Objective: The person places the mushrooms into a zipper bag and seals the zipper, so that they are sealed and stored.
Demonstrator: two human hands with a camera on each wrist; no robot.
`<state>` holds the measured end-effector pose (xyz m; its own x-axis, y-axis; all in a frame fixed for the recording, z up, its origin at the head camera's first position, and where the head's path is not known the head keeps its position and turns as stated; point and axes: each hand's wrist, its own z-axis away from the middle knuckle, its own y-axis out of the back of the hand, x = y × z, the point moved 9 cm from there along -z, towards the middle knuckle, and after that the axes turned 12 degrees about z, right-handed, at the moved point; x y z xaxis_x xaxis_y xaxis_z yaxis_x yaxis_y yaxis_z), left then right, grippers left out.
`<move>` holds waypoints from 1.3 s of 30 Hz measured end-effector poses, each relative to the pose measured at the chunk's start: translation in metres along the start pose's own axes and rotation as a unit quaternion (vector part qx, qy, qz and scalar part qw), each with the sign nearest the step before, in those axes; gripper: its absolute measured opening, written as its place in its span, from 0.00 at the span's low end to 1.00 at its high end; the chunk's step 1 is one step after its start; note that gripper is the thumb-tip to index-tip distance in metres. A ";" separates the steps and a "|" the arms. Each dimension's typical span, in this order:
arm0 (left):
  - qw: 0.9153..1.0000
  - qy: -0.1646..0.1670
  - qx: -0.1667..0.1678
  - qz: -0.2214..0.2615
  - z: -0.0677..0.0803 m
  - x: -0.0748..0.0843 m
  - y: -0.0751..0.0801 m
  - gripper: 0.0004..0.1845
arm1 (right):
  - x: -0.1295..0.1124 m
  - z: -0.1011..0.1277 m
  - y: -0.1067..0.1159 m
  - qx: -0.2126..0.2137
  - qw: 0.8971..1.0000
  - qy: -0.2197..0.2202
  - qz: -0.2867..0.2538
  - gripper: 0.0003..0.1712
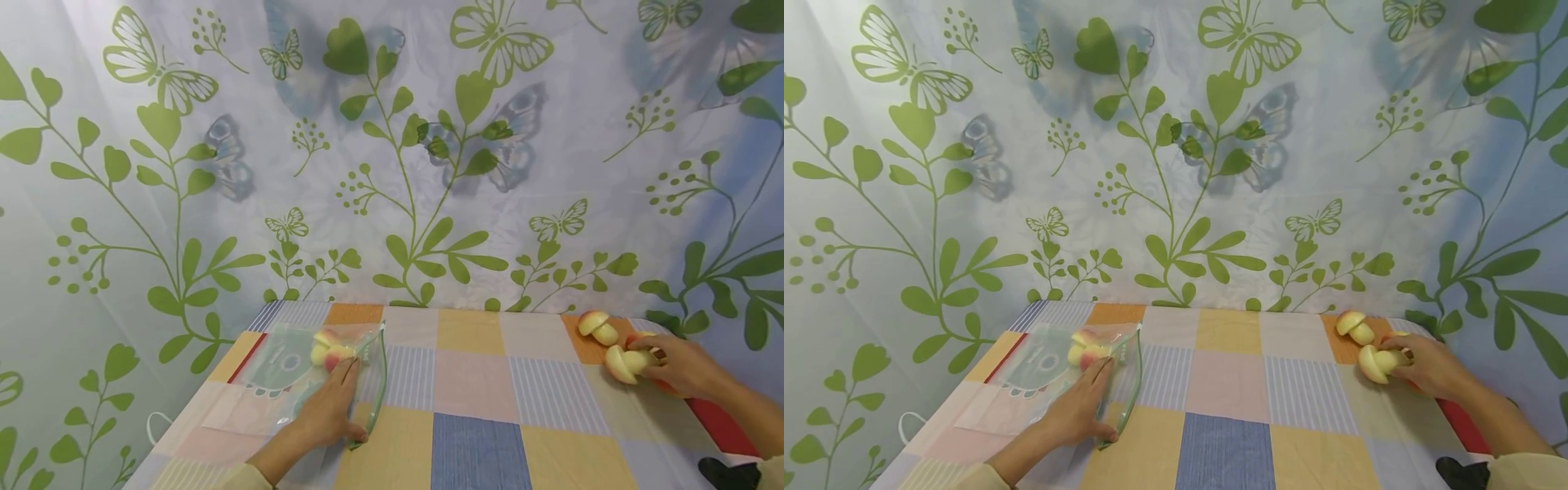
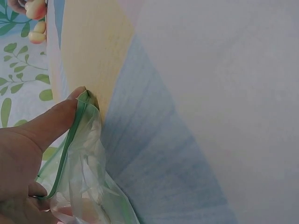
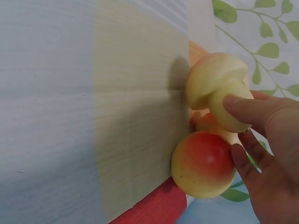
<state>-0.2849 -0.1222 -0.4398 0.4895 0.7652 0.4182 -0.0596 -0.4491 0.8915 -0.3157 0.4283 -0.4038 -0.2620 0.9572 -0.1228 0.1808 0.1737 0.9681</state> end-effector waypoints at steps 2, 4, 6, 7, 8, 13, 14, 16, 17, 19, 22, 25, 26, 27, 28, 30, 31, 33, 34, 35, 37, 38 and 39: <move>1.000 -0.001 0.002 0.002 0.000 0.001 0.001 0.68 | -0.001 0.000 0.002 0.002 1.000 -0.004 -0.010 0.25; 1.000 -0.004 0.004 0.004 0.000 0.001 0.001 0.68 | -0.002 -0.001 0.005 0.007 1.000 -0.007 -0.012 0.26; 1.000 -0.007 0.006 0.004 0.000 0.002 0.001 0.67 | -0.004 -0.002 0.007 0.006 1.000 -0.009 -0.018 0.26; 1.000 -0.008 0.006 0.003 0.000 0.002 0.001 0.67 | -0.005 -0.002 0.007 0.006 1.000 -0.010 -0.023 0.26; 1.000 -0.009 0.005 0.001 0.000 0.002 0.001 0.67 | -0.005 -0.002 0.007 0.003 1.000 -0.012 -0.026 0.27; 1.000 -0.013 0.003 -0.004 0.001 0.002 0.000 0.67 | -0.007 -0.004 0.007 0.001 0.999 -0.029 -0.046 0.27; 1.000 -0.013 0.002 -0.004 0.001 0.002 0.000 0.67 | -0.008 -0.005 0.007 -0.001 0.998 -0.031 -0.052 0.27; 1.000 -0.014 0.002 -0.002 0.001 0.003 0.001 0.67 | -0.011 -0.006 0.007 -0.003 0.997 -0.033 -0.064 0.27; 1.000 -0.014 0.002 -0.001 0.001 0.003 0.001 0.67 | -0.012 -0.007 0.007 -0.005 0.997 -0.034 -0.071 0.28; 1.000 -0.012 0.001 0.001 0.001 0.003 0.001 0.67 | -0.015 -0.009 0.007 -0.001 0.997 -0.034 -0.071 0.28; 1.000 -0.010 0.002 0.004 0.001 0.003 0.002 0.67 | -0.020 -0.012 0.008 0.009 0.997 -0.030 -0.067 0.26; 1.000 -0.009 0.002 0.006 0.001 0.004 0.002 0.67 | -0.027 -0.016 0.009 0.025 0.997 -0.017 -0.071 0.24; 1.000 -0.010 0.002 0.007 0.001 0.004 0.002 0.67 | -0.030 -0.017 0.010 0.031 0.997 -0.013 -0.074 0.23; 1.000 -0.010 0.002 0.007 0.001 0.004 0.002 0.67 | -0.032 -0.017 0.010 0.039 0.996 -0.009 -0.074 0.22; 1.000 -0.010 0.003 0.008 0.001 0.004 0.002 0.67 | -0.035 -0.018 0.011 0.044 0.996 -0.007 -0.072 0.22; 1.000 -0.010 0.003 0.007 0.001 0.004 0.002 0.67 | -0.039 -0.018 0.009 0.045 0.996 -0.005 -0.082 0.21; 1.000 -0.010 0.003 0.006 0.001 0.004 0.002 0.67 | -0.041 -0.019 0.008 0.042 0.995 -0.004 -0.092 0.20; 1.000 -0.012 0.004 0.005 0.000 0.004 0.002 0.67 | -0.045 -0.020 0.004 0.032 0.993 -0.004 -0.117 0.20; 1.000 -0.012 0.004 0.003 0.000 0.004 0.001 0.67 | -0.047 -0.020 0.001 0.024 0.991 -0.004 -0.133 0.20; 1.000 -0.013 0.004 0.002 0.000 0.004 0.001 0.67 | -0.049 -0.021 -0.001 0.019 0.988 -0.003 -0.151 0.20; 1.000 -0.013 0.004 0.003 -0.001 0.004 0.001 0.67 | -0.053 -0.023 -0.006 0.012 0.985 -0.004 -0.171 0.21; 1.000 -0.013 0.005 0.005 -0.001 0.003 0.001 0.67 | -0.055 -0.024 -0.007 0.010 0.984 -0.002 -0.176 0.21; 1.000 -0.012 0.004 0.004 -0.001 0.003 0.001 0.67 | -0.058 -0.026 -0.009 0.010 0.984 0.003 -0.179 0.22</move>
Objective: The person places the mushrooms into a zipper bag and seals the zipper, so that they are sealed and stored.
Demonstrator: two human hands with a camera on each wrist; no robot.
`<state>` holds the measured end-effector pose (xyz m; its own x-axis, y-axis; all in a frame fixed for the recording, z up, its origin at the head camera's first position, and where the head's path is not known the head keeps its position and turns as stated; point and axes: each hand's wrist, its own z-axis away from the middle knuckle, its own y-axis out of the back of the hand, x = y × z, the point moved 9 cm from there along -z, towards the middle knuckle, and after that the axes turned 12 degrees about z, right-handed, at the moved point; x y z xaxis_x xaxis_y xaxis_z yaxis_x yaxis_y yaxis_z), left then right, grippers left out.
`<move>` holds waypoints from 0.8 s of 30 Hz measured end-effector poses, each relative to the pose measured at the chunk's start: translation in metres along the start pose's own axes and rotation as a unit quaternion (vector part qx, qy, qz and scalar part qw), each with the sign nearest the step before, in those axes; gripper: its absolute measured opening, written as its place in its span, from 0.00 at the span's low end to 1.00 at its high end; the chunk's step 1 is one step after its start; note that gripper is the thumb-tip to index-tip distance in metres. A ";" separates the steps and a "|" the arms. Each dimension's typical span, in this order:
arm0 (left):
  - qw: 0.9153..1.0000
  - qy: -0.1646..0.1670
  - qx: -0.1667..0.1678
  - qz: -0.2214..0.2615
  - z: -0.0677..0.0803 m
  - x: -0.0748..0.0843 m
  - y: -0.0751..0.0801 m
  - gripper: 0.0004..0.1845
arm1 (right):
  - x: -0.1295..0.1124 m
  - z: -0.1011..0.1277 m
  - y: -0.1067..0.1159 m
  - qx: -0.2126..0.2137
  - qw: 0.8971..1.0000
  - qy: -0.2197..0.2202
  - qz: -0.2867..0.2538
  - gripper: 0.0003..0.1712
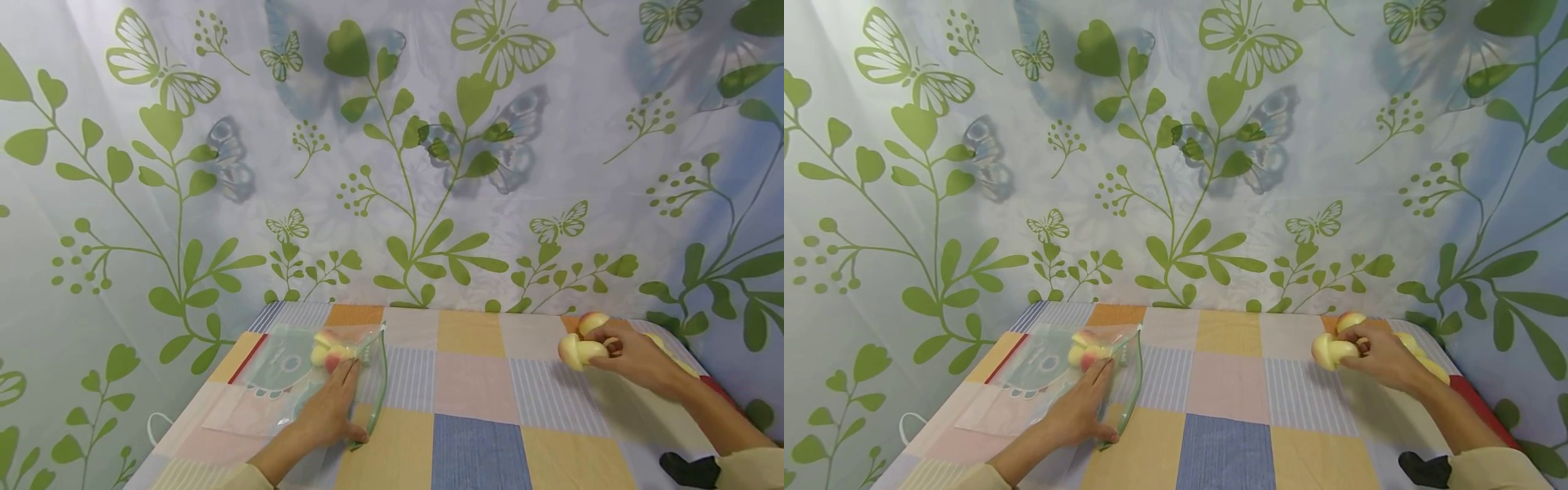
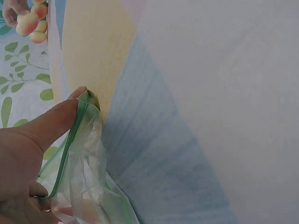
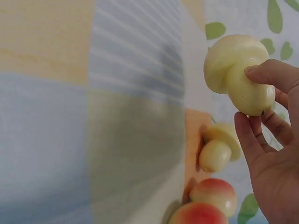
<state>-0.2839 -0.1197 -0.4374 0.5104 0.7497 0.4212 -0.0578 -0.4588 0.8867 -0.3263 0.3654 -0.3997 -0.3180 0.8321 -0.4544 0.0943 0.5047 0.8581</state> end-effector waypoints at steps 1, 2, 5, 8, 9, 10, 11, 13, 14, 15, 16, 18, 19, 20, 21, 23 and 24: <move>1.000 0.000 0.000 0.000 0.000 0.000 0.000 0.67 | -0.002 -0.001 -0.002 0.000 1.000 0.006 -0.002 0.22; 1.000 0.000 -0.001 0.000 0.000 0.000 0.000 0.67 | -0.005 -0.002 -0.004 0.001 1.000 0.013 -0.008 0.22; 1.000 0.001 -0.002 -0.003 0.001 0.001 0.000 0.67 | -0.014 -0.005 -0.009 0.013 0.999 0.042 -0.004 0.20; 1.000 0.002 -0.004 -0.007 0.001 0.001 -0.001 0.67 | -0.020 -0.007 -0.015 0.022 0.999 0.048 -0.013 0.17; 1.000 0.002 -0.005 -0.009 0.001 0.001 -0.001 0.67 | -0.022 -0.008 -0.016 0.021 0.998 0.051 -0.011 0.17; 1.000 0.002 -0.006 -0.010 0.001 0.001 -0.001 0.67 | -0.023 -0.009 -0.018 0.017 0.999 0.047 -0.014 0.17; 1.000 0.002 -0.007 -0.011 0.001 0.000 -0.001 0.66 | -0.024 -0.010 -0.020 0.012 0.999 0.039 -0.018 0.17; 1.000 0.000 -0.010 -0.011 0.001 0.000 -0.001 0.66 | -0.026 -0.012 -0.024 0.004 0.999 0.030 -0.016 0.18; 1.000 -0.001 -0.011 -0.011 0.001 0.000 -0.002 0.66 | -0.028 -0.013 -0.025 0.002 1.000 0.026 -0.012 0.19; 1.000 -0.001 -0.011 -0.012 0.000 0.000 -0.002 0.66 | -0.029 -0.014 -0.026 0.001 1.000 0.022 -0.006 0.20; 1.000 -0.001 -0.012 -0.013 0.000 0.000 -0.002 0.66 | -0.030 -0.015 -0.027 -0.001 1.000 0.015 -0.005 0.21; 1.000 -0.001 -0.013 -0.012 0.000 -0.001 -0.002 0.66 | -0.032 -0.017 -0.031 -0.005 1.000 0.014 -0.005 0.22; 1.000 -0.001 -0.013 -0.011 0.000 -0.001 -0.002 0.66 | -0.034 -0.018 -0.033 -0.009 1.000 0.017 -0.010 0.22; 1.000 0.000 -0.014 -0.011 0.000 -0.001 -0.002 0.66 | -0.035 -0.019 -0.036 -0.010 1.000 0.021 -0.015 0.21; 1.000 0.001 -0.013 -0.011 -0.001 -0.001 -0.002 0.66 | -0.037 -0.020 -0.038 -0.009 0.999 0.027 -0.018 0.21; 1.000 0.002 -0.013 -0.011 -0.001 -0.002 -0.002 0.66 | -0.042 -0.023 -0.043 -0.013 0.999 0.036 -0.032 0.20; 1.000 0.001 -0.012 -0.011 -0.001 -0.002 -0.002 0.66 | -0.045 -0.024 -0.045 -0.013 0.998 0.044 -0.038 0.19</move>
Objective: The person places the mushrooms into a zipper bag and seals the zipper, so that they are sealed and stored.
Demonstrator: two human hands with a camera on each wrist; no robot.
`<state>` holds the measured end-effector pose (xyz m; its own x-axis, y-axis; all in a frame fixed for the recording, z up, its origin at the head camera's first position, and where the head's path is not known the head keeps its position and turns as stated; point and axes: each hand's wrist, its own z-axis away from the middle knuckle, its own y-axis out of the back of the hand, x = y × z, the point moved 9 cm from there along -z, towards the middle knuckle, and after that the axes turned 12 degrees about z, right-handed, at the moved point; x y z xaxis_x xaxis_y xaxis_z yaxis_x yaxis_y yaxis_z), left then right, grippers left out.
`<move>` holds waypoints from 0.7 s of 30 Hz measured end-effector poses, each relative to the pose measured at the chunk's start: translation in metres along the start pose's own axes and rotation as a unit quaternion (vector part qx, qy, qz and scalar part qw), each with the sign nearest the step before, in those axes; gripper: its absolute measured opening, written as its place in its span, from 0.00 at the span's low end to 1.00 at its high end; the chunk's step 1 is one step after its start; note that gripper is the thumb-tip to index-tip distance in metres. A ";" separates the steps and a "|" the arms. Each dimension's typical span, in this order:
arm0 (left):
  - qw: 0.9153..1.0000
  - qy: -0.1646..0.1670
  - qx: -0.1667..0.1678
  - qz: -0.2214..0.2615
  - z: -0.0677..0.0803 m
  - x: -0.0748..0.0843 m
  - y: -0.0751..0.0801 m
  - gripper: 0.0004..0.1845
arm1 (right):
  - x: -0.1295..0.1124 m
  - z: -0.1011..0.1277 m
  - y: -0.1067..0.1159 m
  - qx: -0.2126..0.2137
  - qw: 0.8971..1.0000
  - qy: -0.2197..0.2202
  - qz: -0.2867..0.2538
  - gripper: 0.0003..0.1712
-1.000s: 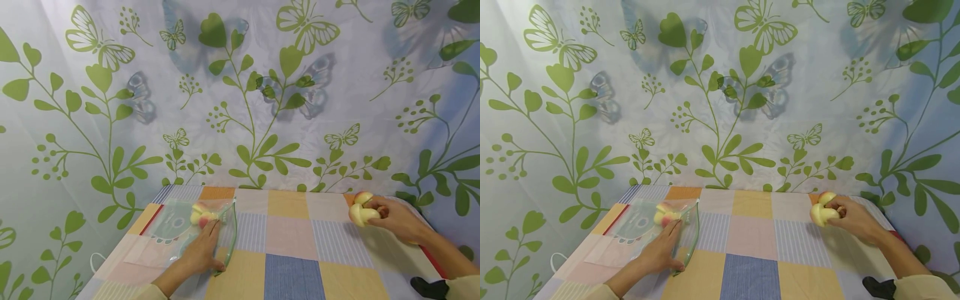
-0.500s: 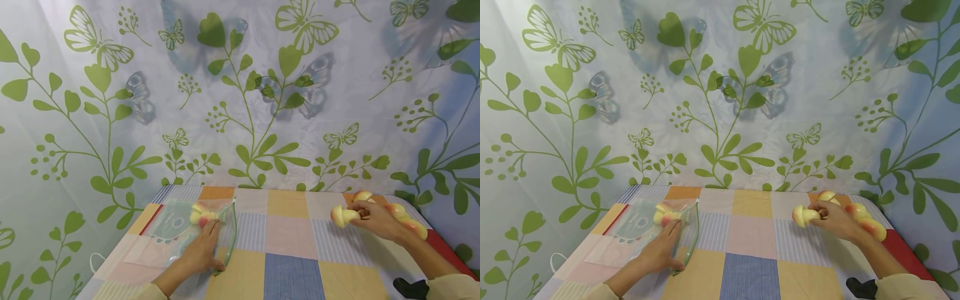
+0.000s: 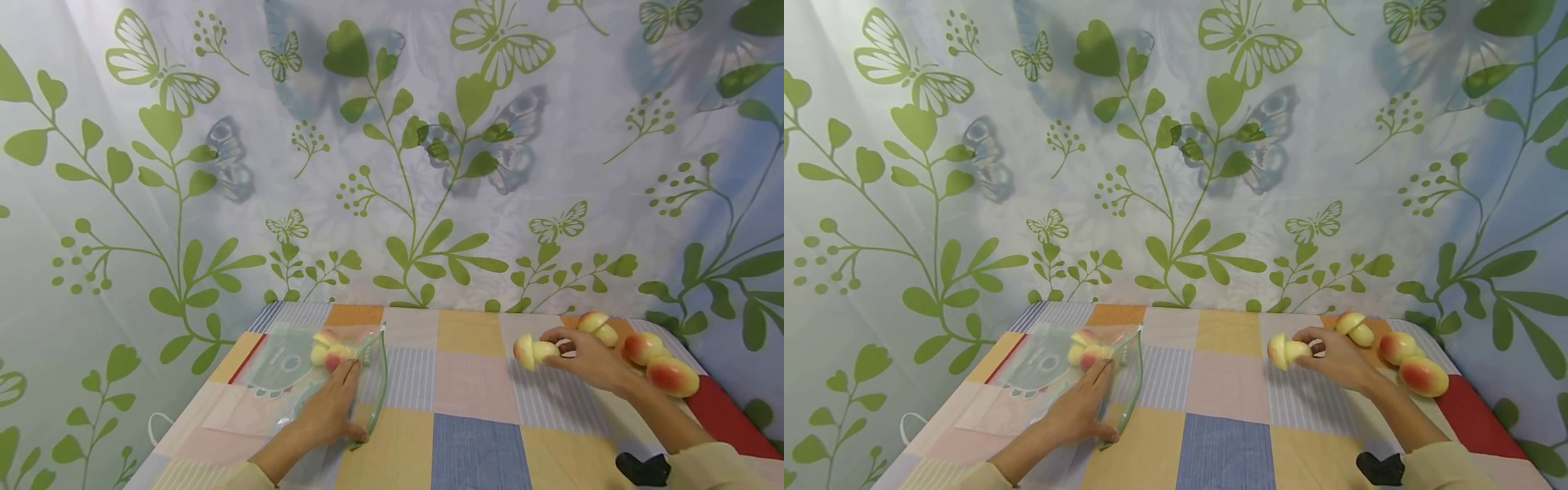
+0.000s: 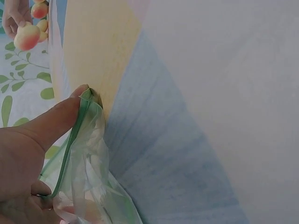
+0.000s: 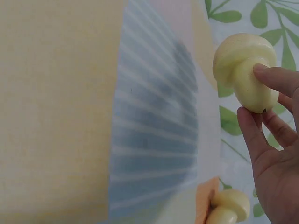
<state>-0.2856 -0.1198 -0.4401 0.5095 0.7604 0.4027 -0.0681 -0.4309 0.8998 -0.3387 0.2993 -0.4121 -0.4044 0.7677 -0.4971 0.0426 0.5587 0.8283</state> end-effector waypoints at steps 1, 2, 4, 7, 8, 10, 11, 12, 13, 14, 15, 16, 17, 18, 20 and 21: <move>1.000 0.000 0.000 0.000 0.000 0.000 0.000 0.66 | -0.003 -0.001 -0.002 0.000 1.000 0.005 0.000 0.19; 1.000 0.001 0.000 0.000 0.000 -0.001 0.000 0.66 | -0.005 -0.003 -0.004 0.000 1.000 0.006 -0.004 0.19; 1.000 0.002 0.000 0.002 0.000 -0.001 0.000 0.66 | -0.010 -0.005 -0.008 -0.004 1.000 0.003 -0.016 0.19; 1.000 0.005 0.000 0.005 0.000 -0.002 0.000 0.66 | -0.016 -0.009 -0.014 -0.004 1.000 0.014 -0.017 0.18; 1.000 0.006 0.000 0.006 0.001 -0.002 0.000 0.66 | -0.018 -0.010 -0.016 -0.004 1.000 0.015 -0.021 0.18; 1.000 0.006 0.001 0.005 0.001 -0.002 0.000 0.66 | -0.021 -0.013 -0.019 -0.002 1.000 0.016 -0.020 0.19; 1.000 0.006 0.001 0.005 0.001 -0.002 0.000 0.66 | -0.022 -0.014 -0.021 -0.002 1.000 0.017 -0.018 0.19; 1.000 0.006 0.001 0.006 0.001 -0.002 0.000 0.66 | -0.022 -0.016 -0.022 -0.002 1.000 0.013 -0.018 0.19; 1.000 0.005 0.002 0.006 0.000 -0.001 0.000 0.66 | -0.023 -0.017 -0.024 -0.001 1.000 0.009 -0.018 0.20; 1.000 0.004 0.002 0.007 0.000 -0.001 0.000 0.66 | -0.024 -0.019 -0.025 -0.001 1.000 0.003 -0.023 0.20; 1.000 0.003 0.002 0.009 0.000 0.000 0.001 0.67 | -0.024 -0.021 -0.027 -0.003 1.000 0.000 -0.029 0.20; 1.000 0.003 0.003 0.011 0.000 0.000 0.001 0.67 | -0.026 -0.022 -0.029 -0.005 0.999 -0.001 -0.038 0.20; 1.000 0.002 0.003 0.012 -0.001 0.001 0.001 0.67 | -0.029 -0.024 -0.032 -0.010 0.999 0.003 -0.047 0.21; 1.000 0.002 0.004 0.013 -0.001 0.001 0.002 0.67 | -0.032 -0.027 -0.034 -0.013 0.998 0.005 -0.056 0.21; 1.000 0.001 0.005 0.013 0.000 0.002 0.002 0.67 | -0.039 -0.030 -0.040 -0.021 0.997 0.011 -0.074 0.21; 1.000 0.001 0.005 0.013 0.000 0.002 0.002 0.67 | -0.043 -0.032 -0.042 -0.024 0.996 0.015 -0.079 0.21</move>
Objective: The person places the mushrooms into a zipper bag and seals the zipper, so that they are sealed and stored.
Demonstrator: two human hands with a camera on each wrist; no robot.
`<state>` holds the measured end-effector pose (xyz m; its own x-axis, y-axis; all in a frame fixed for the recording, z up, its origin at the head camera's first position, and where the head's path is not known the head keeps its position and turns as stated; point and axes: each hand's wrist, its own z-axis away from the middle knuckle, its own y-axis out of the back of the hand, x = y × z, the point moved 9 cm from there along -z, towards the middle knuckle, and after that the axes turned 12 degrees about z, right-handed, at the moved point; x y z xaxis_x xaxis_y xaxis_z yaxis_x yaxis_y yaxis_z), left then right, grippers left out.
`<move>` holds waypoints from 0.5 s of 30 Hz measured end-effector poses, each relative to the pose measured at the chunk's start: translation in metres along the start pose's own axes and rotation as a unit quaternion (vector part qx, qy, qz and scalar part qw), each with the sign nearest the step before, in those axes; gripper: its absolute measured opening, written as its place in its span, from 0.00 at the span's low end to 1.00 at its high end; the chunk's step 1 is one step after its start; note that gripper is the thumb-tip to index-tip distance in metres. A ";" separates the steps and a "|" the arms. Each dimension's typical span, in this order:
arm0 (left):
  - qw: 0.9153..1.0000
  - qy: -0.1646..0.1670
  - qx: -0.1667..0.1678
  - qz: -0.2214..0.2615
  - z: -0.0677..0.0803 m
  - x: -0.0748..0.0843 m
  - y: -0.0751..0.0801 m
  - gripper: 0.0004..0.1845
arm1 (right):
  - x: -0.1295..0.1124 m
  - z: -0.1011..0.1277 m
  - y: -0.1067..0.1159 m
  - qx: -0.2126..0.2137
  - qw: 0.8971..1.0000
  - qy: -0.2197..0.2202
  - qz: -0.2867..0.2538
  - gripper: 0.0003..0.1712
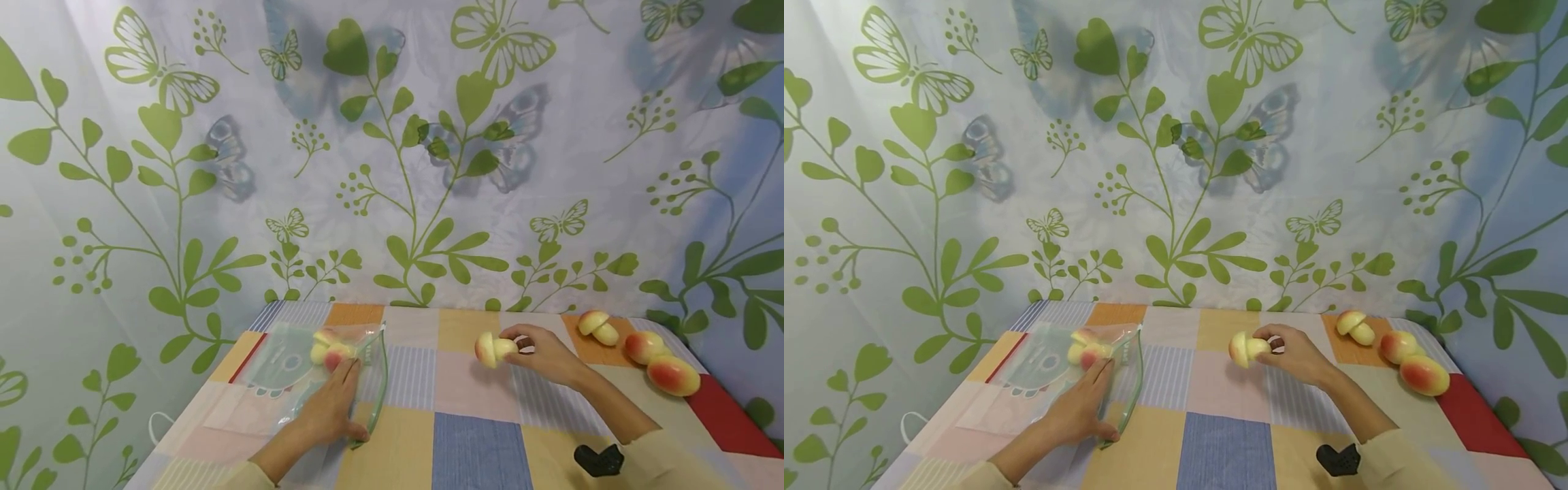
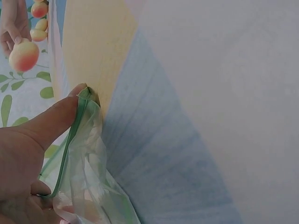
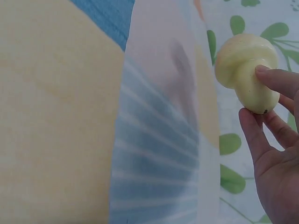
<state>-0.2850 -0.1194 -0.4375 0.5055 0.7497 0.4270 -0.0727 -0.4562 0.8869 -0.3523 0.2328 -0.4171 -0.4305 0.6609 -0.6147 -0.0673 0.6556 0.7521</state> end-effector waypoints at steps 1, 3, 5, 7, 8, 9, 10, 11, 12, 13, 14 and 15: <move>1.000 -0.001 0.001 0.000 0.000 0.000 0.000 0.67 | -0.004 -0.002 -0.003 -0.002 1.000 0.005 -0.003 0.22; 1.000 0.001 0.000 0.002 0.000 0.000 -0.001 0.67 | -0.015 -0.004 -0.006 -0.003 1.000 0.013 -0.010 0.21; 1.000 0.004 -0.002 0.003 0.000 -0.001 -0.001 0.68 | -0.026 -0.006 -0.008 -0.003 1.000 0.019 -0.019 0.20; 1.000 0.003 -0.002 0.004 0.000 -0.001 -0.002 0.68 | -0.038 -0.007 -0.009 -0.005 0.999 0.025 -0.025 0.20; 1.000 0.005 -0.002 0.003 0.000 -0.002 -0.002 0.68 | -0.043 -0.008 -0.010 -0.007 0.999 0.026 -0.028 0.20; 1.000 0.005 -0.002 0.003 0.000 -0.002 -0.002 0.68 | -0.047 -0.009 -0.011 -0.009 0.999 0.026 -0.029 0.19; 1.000 0.005 -0.002 0.004 0.000 -0.003 -0.002 0.68 | -0.050 -0.010 -0.012 -0.010 0.999 0.026 -0.031 0.19; 1.000 0.004 -0.001 0.004 0.000 -0.003 -0.002 0.68 | -0.052 -0.011 -0.013 -0.011 0.999 0.026 -0.031 0.19; 1.000 0.004 -0.001 0.003 0.000 -0.004 -0.003 0.68 | -0.053 -0.012 -0.015 -0.011 0.999 0.026 -0.033 0.19; 1.000 0.005 -0.002 0.003 -0.001 -0.004 -0.003 0.68 | -0.053 -0.013 -0.017 -0.010 0.999 0.027 -0.035 0.19; 1.000 0.007 -0.003 0.002 -0.001 -0.005 -0.003 0.68 | -0.052 -0.015 -0.020 -0.009 0.999 0.026 -0.036 0.19; 1.000 0.006 -0.002 0.002 -0.001 -0.005 -0.003 0.68 | -0.050 -0.017 -0.024 -0.008 0.999 0.026 -0.038 0.19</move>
<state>-0.2876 -0.1213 -0.4416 0.4946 0.7540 0.4323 -0.0776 -0.4571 0.8860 -0.3447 0.1783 -0.4003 -0.4697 0.5898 -0.6569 -0.1156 0.6966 0.7081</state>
